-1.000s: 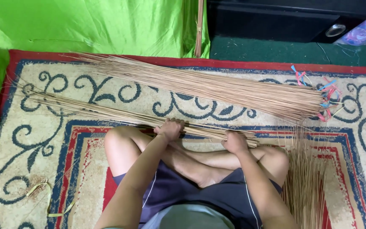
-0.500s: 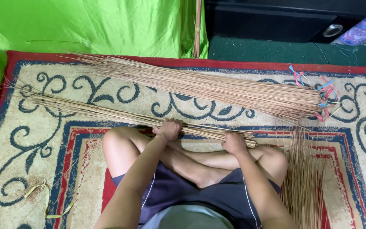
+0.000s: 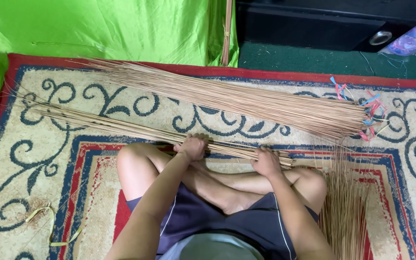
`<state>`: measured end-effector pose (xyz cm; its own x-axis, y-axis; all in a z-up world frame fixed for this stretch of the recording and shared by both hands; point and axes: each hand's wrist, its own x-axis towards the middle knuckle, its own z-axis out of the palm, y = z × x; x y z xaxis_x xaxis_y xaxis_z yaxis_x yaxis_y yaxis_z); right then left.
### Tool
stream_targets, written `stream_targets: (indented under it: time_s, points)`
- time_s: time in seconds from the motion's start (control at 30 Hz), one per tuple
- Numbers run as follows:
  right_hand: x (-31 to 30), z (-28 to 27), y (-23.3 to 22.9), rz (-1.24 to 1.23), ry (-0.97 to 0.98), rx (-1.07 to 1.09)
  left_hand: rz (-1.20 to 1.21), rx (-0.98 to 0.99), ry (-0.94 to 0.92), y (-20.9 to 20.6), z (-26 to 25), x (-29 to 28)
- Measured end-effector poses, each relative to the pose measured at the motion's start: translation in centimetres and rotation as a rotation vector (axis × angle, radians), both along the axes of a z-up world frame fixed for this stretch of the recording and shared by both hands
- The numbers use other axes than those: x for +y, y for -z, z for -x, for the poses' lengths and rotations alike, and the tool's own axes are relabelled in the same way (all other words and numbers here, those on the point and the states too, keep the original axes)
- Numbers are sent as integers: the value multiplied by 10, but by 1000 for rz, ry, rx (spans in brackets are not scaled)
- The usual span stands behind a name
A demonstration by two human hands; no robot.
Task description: Gathering and aligning thin wooden sticks into a bundle and tying them together to create a broom.
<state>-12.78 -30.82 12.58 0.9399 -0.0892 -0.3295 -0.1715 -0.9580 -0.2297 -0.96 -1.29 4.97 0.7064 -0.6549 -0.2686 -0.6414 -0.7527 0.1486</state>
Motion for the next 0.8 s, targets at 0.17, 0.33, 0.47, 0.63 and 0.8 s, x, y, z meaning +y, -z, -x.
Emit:
stream_targets:
  time_s: [0.17, 0.33, 0.47, 0.63, 0.8]
  points:
    - [0, -3, 9, -2, -1, 48, -2, -39, -10, -5, 3, 6]
    - [-2, -6, 18, -33, 87, 171, 0, -53, -4, -13, 4, 3]
    - [-15, -16, 54, -10, 79, 194, -53, 27, -18, -86, 16, 11]
    - [-12, -14, 50, -12, 103, 216, -87, 29, -19, -81, 18, 12]
    - [-14, -16, 61, 16, 104, 242, -113, 29, -12, -70, 13, 13]
